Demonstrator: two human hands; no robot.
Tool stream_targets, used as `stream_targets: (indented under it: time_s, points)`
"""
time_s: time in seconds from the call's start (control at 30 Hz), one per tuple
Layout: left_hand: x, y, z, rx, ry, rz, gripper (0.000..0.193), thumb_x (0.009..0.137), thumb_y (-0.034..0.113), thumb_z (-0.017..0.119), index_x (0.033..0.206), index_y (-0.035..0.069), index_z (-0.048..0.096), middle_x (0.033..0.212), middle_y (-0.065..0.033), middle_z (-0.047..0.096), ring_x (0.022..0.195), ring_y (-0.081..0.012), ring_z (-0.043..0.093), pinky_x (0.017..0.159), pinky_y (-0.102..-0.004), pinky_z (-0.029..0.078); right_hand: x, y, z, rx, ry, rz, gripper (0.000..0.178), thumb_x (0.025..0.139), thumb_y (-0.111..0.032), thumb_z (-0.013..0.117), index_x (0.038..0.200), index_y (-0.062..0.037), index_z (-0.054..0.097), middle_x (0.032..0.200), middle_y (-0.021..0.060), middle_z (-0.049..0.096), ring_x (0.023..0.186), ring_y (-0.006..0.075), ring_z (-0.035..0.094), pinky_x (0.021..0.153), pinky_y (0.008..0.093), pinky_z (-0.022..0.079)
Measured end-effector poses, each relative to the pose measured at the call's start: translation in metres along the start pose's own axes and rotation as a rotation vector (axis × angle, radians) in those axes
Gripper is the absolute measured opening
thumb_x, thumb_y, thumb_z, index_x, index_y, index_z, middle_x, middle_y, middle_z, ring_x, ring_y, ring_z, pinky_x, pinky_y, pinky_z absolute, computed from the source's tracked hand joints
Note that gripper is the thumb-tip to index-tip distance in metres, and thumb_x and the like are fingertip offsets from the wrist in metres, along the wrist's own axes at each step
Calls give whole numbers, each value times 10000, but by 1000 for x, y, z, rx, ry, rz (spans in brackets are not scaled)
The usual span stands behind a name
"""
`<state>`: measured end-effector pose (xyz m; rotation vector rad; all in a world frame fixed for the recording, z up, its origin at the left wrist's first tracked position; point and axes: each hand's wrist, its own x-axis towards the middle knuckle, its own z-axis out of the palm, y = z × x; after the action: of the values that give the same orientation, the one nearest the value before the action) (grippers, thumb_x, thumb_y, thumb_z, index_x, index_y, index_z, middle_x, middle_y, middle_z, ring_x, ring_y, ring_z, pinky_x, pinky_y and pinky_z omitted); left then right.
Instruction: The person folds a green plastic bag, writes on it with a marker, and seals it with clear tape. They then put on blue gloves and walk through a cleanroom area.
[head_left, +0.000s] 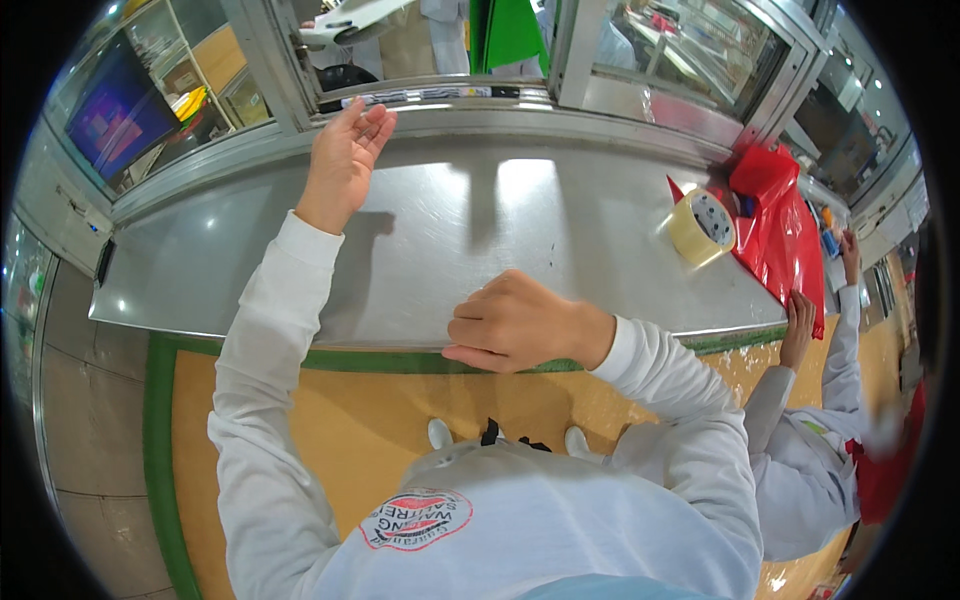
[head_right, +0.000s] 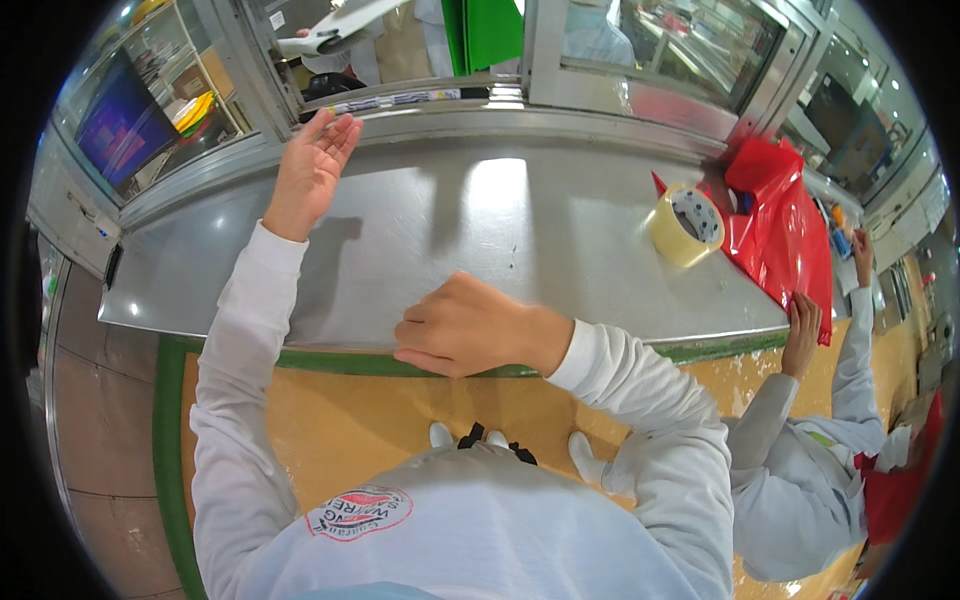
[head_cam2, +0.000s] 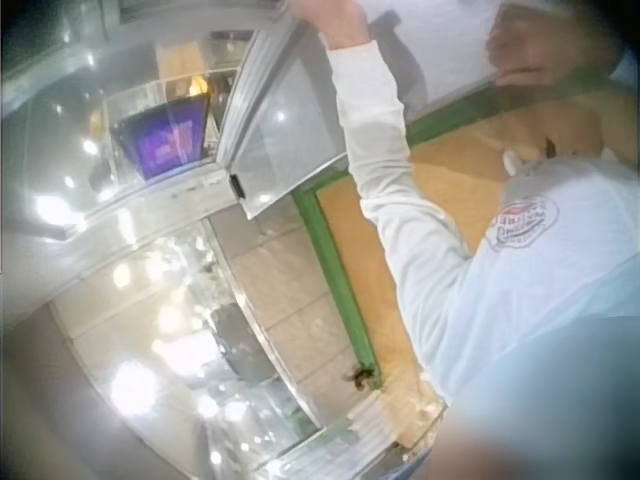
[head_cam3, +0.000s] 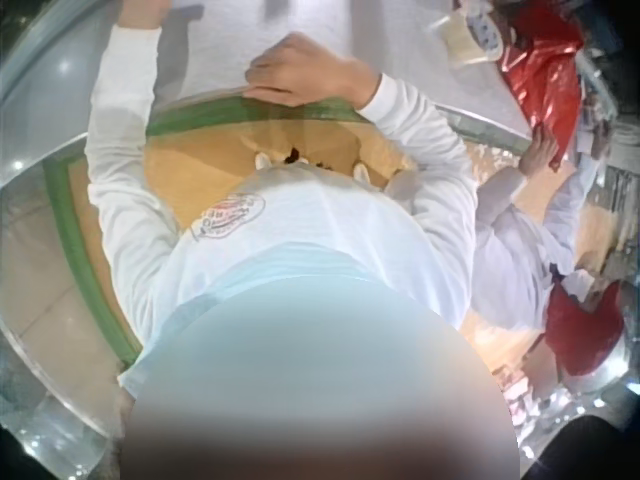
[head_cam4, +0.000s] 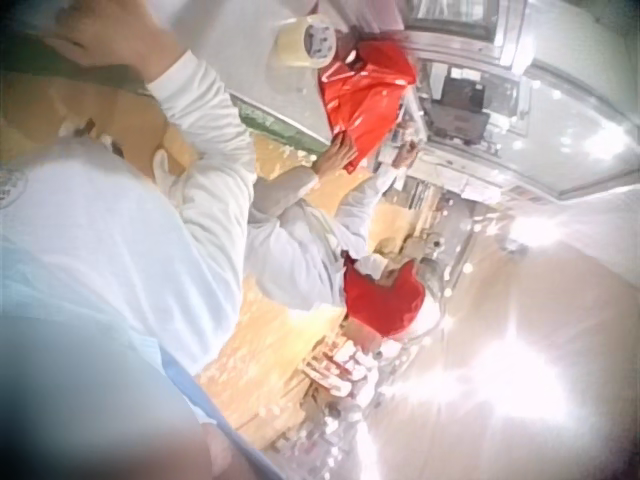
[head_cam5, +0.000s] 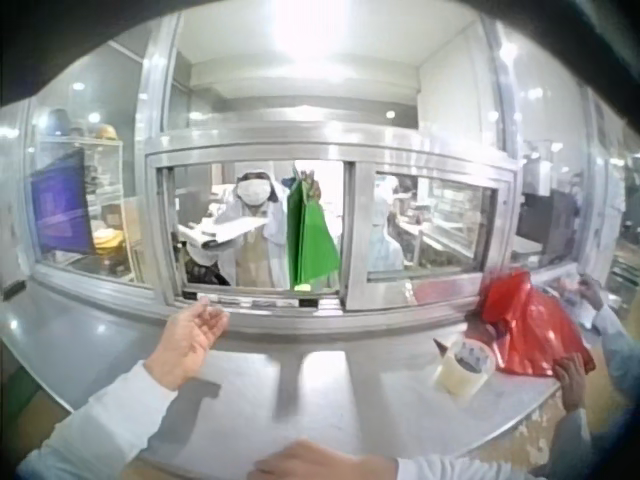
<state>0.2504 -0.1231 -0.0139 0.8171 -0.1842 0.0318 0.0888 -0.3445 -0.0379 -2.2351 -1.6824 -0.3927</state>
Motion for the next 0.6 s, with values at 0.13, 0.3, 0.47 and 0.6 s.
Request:
stream_targets:
  time_s: [0.13,0.3,0.47,0.6]
  points:
    - [-24,25,15,-323,-97,-511,914,862,478,655,1372,-120,190,1323,-343,364,1239,-457,423,1058,-488,405,13,-19,1,154,140,15,327,836,-171,691,599,-77,487,571,45,463,446,221,442,409,339,337]
    - [-19,38,29,-435,-160,-585,1203,822,666,569,1408,-153,-90,1423,-408,179,1327,-528,264,1134,-554,232,65,-49,-24,233,385,254,229,805,-101,705,637,-54,557,599,43,547,453,155,491,421,291,353]
    - [22,17,22,-487,-321,-745,1178,822,681,556,1379,-199,6,1397,-413,228,1329,-494,296,1123,-579,243,166,-29,-99,-90,855,365,152,806,-109,700,733,-10,611,580,42,544,522,87,518,471,253,392]
    - [47,26,19,-800,-314,-676,861,838,597,601,1306,-74,333,1323,-297,396,1257,-422,421,1064,-535,374,289,-7,-123,-549,570,563,271,808,-251,687,902,-6,620,788,203,619,773,314,614,701,415,470]
